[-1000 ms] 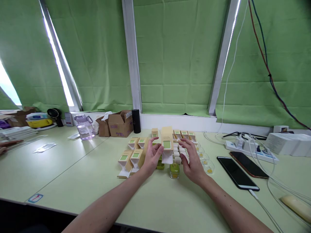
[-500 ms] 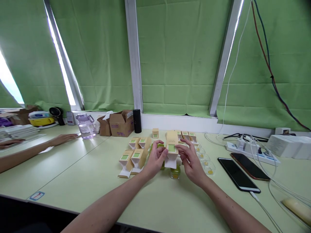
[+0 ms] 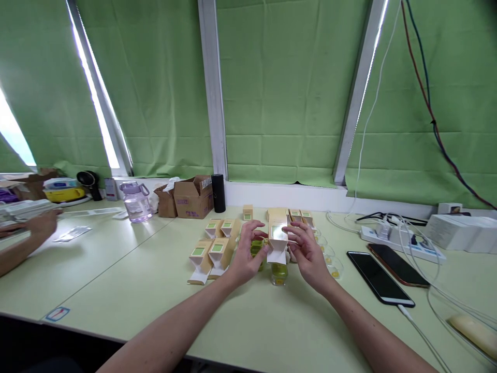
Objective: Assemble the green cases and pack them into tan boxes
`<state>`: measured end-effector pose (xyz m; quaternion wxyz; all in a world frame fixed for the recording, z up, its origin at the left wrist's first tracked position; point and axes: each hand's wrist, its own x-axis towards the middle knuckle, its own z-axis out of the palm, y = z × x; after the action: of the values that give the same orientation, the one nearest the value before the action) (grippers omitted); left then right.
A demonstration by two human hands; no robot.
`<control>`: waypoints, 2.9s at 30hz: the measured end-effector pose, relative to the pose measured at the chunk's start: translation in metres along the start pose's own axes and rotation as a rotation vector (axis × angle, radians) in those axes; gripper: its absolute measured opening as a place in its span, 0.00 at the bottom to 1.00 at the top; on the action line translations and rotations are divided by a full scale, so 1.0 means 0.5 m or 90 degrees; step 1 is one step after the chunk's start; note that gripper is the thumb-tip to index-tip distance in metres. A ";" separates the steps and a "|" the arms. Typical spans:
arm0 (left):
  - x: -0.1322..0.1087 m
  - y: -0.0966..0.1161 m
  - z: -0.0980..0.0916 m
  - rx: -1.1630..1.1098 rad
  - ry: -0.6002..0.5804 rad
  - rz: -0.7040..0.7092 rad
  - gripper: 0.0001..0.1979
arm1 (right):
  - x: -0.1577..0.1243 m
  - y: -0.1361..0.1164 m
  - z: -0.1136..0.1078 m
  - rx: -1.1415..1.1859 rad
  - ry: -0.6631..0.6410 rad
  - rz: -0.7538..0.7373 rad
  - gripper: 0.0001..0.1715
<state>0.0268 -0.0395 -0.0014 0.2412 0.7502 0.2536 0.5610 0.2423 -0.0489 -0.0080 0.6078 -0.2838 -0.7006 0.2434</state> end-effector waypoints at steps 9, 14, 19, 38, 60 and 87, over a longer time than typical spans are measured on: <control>-0.002 -0.006 0.009 0.004 -0.005 -0.014 0.19 | -0.004 -0.018 0.006 0.021 -0.025 0.027 0.18; 0.001 -0.013 0.011 -0.014 0.016 -0.026 0.17 | -0.006 -0.019 0.006 0.016 -0.031 0.035 0.19; 0.002 -0.014 0.014 -0.019 0.031 -0.040 0.16 | -0.007 -0.016 0.006 0.020 -0.037 0.046 0.19; 0.002 -0.008 0.019 -0.014 0.044 -0.040 0.15 | -0.005 -0.006 0.011 0.068 -0.019 0.072 0.20; -0.005 -0.010 0.025 0.000 0.028 -0.044 0.14 | -0.009 0.002 0.025 0.033 0.023 0.077 0.15; -0.009 0.026 0.016 -0.030 -0.084 -0.078 0.33 | -0.010 -0.009 0.023 0.031 0.039 0.072 0.18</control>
<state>0.0347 -0.0528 0.0019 0.3092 0.7626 0.2695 0.5003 0.2310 -0.0555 -0.0101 0.6208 -0.3152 -0.6585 0.2857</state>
